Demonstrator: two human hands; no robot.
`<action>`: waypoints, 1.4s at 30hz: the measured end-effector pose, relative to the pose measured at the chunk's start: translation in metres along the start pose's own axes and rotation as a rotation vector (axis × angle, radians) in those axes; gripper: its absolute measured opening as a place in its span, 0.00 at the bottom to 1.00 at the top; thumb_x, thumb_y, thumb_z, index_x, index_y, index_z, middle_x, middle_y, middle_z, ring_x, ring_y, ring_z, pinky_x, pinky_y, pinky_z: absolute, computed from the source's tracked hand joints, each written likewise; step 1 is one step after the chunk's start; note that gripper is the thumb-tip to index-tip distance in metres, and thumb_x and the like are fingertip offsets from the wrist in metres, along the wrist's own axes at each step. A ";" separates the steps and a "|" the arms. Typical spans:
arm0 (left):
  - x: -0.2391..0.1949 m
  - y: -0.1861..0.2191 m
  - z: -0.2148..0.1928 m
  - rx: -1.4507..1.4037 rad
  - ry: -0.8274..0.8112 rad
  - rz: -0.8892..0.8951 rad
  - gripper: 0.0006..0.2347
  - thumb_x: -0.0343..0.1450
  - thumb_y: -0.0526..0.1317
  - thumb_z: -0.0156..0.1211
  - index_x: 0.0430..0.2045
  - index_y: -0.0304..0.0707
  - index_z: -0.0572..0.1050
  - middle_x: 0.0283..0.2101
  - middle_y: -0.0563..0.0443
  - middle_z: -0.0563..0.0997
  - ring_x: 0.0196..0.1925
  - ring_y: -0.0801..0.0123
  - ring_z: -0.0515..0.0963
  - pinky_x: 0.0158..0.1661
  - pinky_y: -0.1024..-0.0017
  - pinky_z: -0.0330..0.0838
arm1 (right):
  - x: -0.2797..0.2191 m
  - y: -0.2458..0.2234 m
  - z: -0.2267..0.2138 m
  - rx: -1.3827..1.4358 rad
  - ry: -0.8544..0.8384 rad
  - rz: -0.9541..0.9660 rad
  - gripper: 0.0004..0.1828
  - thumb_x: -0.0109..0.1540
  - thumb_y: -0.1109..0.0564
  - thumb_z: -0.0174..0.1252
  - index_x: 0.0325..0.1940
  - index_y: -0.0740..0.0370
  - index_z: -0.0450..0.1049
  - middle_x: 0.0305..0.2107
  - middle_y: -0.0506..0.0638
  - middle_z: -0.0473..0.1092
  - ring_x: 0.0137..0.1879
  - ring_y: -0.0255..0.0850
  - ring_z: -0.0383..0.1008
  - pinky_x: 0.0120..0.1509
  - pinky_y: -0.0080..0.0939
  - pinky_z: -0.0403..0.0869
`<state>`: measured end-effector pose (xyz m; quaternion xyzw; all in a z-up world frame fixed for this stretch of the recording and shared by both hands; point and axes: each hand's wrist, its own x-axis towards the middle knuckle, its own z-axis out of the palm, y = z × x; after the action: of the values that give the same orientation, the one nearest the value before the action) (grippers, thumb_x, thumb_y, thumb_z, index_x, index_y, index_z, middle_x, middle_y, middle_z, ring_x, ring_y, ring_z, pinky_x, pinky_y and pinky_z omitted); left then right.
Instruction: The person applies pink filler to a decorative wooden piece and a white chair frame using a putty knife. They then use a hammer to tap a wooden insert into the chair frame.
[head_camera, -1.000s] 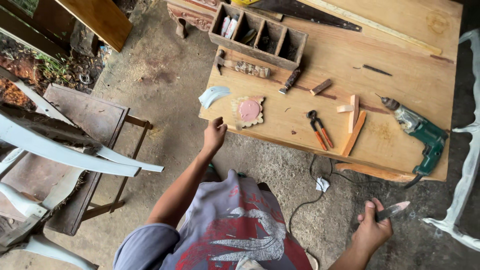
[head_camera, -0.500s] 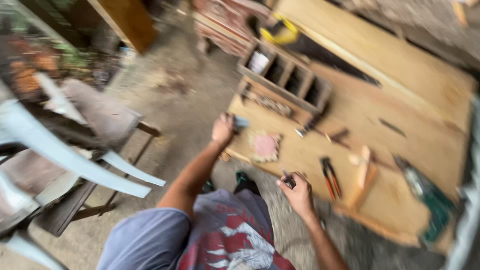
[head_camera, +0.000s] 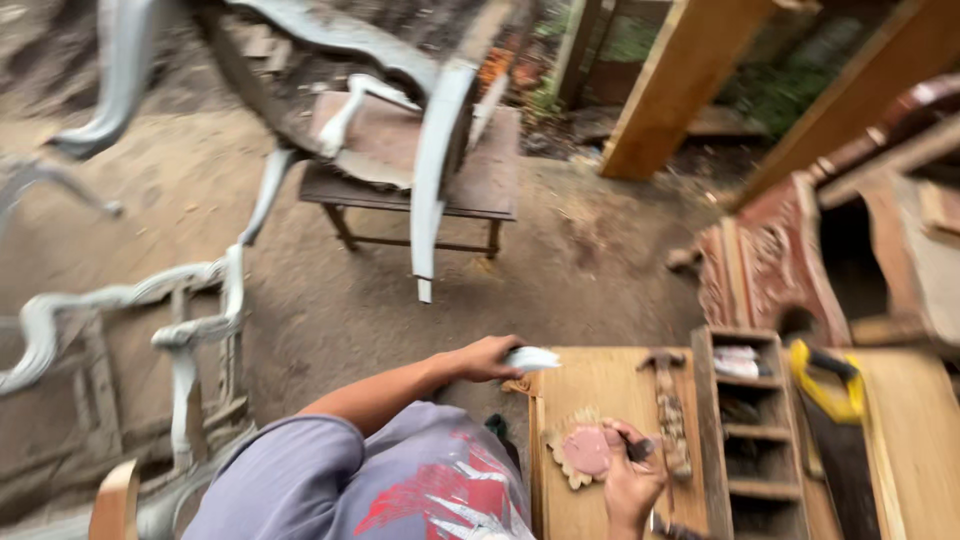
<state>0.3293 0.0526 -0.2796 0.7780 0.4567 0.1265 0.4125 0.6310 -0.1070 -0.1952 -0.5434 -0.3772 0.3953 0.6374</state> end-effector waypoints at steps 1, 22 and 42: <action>-0.028 -0.007 -0.011 -0.078 -0.021 -0.161 0.29 0.65 0.52 0.66 0.57 0.34 0.71 0.46 0.35 0.83 0.46 0.53 0.84 0.48 0.61 0.76 | 0.010 0.003 -0.003 -0.009 -0.048 -0.034 0.07 0.64 0.64 0.64 0.44 0.71 0.79 0.41 0.53 0.78 0.46 0.34 0.76 0.53 0.33 0.74; -0.409 0.061 0.025 -0.226 0.908 -1.392 0.32 0.59 0.55 0.74 0.49 0.26 0.77 0.50 0.30 0.83 0.54 0.47 0.84 0.54 0.59 0.77 | 0.025 0.010 0.129 0.385 -0.573 -0.017 0.09 0.62 0.67 0.66 0.35 0.63 0.71 0.31 0.42 0.68 0.34 0.26 0.64 0.38 0.27 0.64; -0.479 -0.005 0.042 -0.276 0.880 -1.159 0.31 0.62 0.52 0.73 0.55 0.33 0.71 0.55 0.34 0.79 0.58 0.51 0.80 0.57 0.60 0.74 | -0.104 0.037 0.161 -0.055 -0.515 0.274 0.09 0.55 0.60 0.72 0.35 0.68 0.82 0.19 0.50 0.71 0.22 0.33 0.64 0.26 0.34 0.61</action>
<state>0.0867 -0.3584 -0.2231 0.2305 0.8972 0.2450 0.2861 0.4397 -0.1347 -0.2167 -0.4882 -0.4602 0.5921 0.4464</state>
